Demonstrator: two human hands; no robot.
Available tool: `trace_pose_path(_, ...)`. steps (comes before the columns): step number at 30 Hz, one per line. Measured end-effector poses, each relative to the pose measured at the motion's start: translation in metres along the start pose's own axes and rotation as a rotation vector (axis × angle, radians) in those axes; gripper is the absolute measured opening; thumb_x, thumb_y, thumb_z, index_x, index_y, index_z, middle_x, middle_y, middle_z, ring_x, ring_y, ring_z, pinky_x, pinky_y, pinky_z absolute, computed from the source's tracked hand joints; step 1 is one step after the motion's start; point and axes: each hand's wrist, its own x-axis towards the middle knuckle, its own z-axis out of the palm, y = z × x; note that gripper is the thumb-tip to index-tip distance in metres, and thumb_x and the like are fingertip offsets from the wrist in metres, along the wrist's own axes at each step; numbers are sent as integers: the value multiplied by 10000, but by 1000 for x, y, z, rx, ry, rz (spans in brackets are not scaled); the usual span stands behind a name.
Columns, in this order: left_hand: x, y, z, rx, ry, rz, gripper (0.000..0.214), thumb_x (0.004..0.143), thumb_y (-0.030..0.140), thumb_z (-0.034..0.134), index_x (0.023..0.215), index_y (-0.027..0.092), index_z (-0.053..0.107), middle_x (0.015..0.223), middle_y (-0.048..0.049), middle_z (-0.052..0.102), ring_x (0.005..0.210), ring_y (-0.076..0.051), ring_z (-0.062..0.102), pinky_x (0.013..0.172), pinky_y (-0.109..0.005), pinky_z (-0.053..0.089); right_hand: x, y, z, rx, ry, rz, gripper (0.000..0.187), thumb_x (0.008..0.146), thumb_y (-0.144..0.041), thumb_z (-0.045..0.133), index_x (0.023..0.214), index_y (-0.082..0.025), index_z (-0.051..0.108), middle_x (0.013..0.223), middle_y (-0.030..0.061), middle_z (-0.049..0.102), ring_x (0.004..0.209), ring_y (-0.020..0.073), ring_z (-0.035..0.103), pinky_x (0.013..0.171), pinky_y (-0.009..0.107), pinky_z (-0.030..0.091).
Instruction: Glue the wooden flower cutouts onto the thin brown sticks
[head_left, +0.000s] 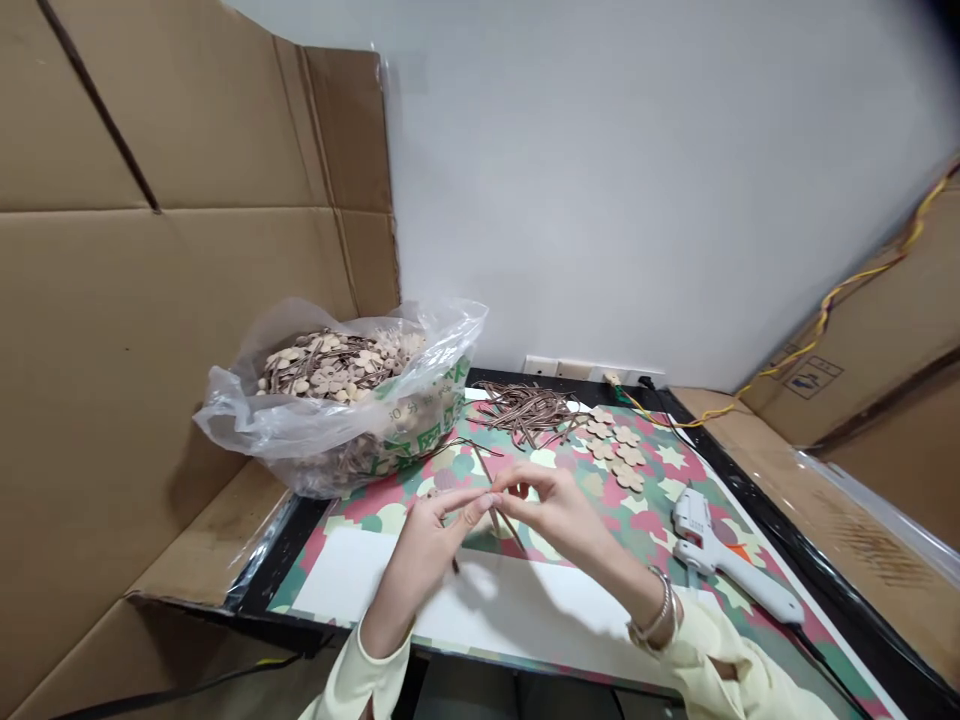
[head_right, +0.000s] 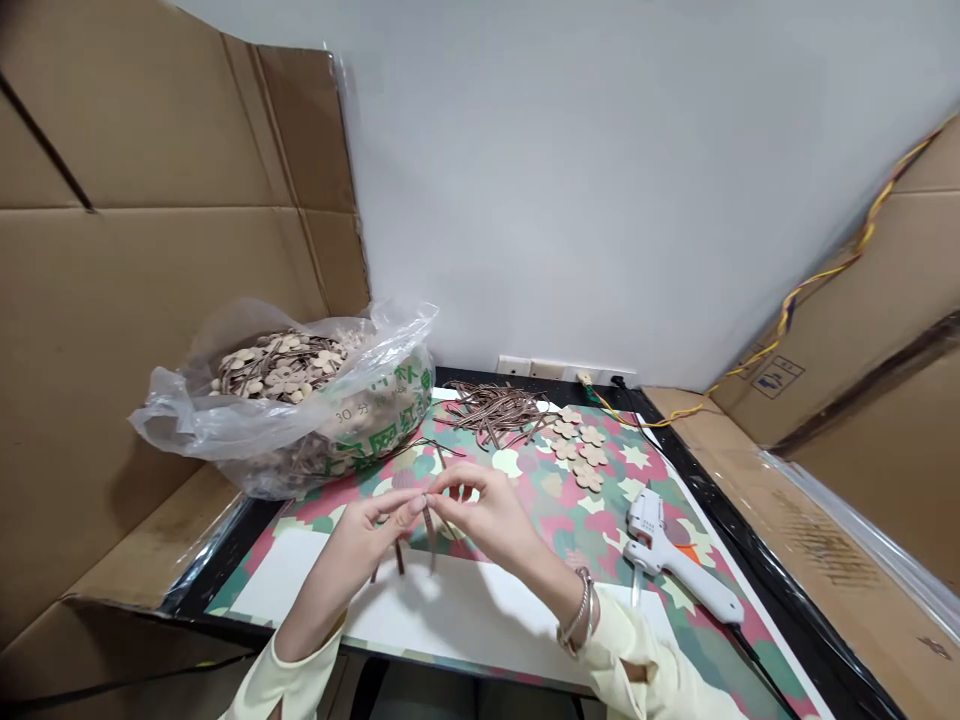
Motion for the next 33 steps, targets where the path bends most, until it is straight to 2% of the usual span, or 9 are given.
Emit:
trace_pose_path(2,0,8,14,-50,-102,2,372,870,418,468,926,157,728,840,-43,718,796,-196,615,769,-286,468,-14,-2,-4,13,66,76,154,803,-305,618,728,-183,677,698,12,613,663,135,526,623,260,417)
trace_pose_path(5,-2,13,29,-102,-159,-42,407,889,419,426,901,153,735,812,-37,718,756,-193,610,717,-272,464,-30,-3,-10,-4,181,112,146,778,-306,640,709,-185,686,713,21,609,686,143,511,628,265,414)
trace_pose_path(11,-2,14,45,-106,-182,-33,336,874,370,475,884,165,740,884,-33,727,861,-206,622,817,-264,438,-46,-3,-23,58,220,192,149,757,-310,655,704,-175,691,712,25,610,667,143,529,620,271,439)
trace_pose_path(16,-1,16,53,-100,-144,-27,336,873,371,484,874,144,731,858,-56,729,811,-201,628,762,-269,458,-50,-4,-39,293,61,284,198,790,-347,620,767,-156,668,754,38,635,700,153,593,644,271,475)
trace_pose_path(18,-2,16,56,-108,-138,-20,323,871,365,489,854,147,727,860,-55,728,806,-197,632,761,-267,461,-51,-5,-44,300,7,279,222,825,-364,577,788,-158,653,749,26,618,708,144,584,654,262,467)
trace_pose_path(22,-2,17,62,-74,-156,7,309,868,360,491,819,160,721,847,-50,727,824,-198,635,790,-268,460,-50,-5,-54,14,-16,214,314,914,-403,428,769,-170,582,671,-11,531,621,111,491,572,234,393)
trace_pose_path(25,-3,21,64,25,-185,31,317,866,362,483,757,170,709,802,-41,722,783,-189,624,784,-262,449,-47,-6,-61,-217,-131,92,357,951,-393,348,716,-180,513,658,-16,525,596,106,454,562,238,348)
trace_pose_path(29,-5,27,65,101,-220,57,308,868,330,474,711,178,691,766,-20,713,725,-161,598,753,-231,427,-42,-9,-69,-280,-323,-30,374,971,-342,305,685,-182,488,652,-10,560,568,101,445,556,237,338)
trace_pose_path(33,-8,27,66,112,-229,57,345,883,356,446,711,180,687,769,-21,708,737,-162,600,718,-224,415,-42,-9,-72,-291,-421,-55,372,972,-345,298,695,-182,484,656,-4,577,551,96,453,539,226,342)
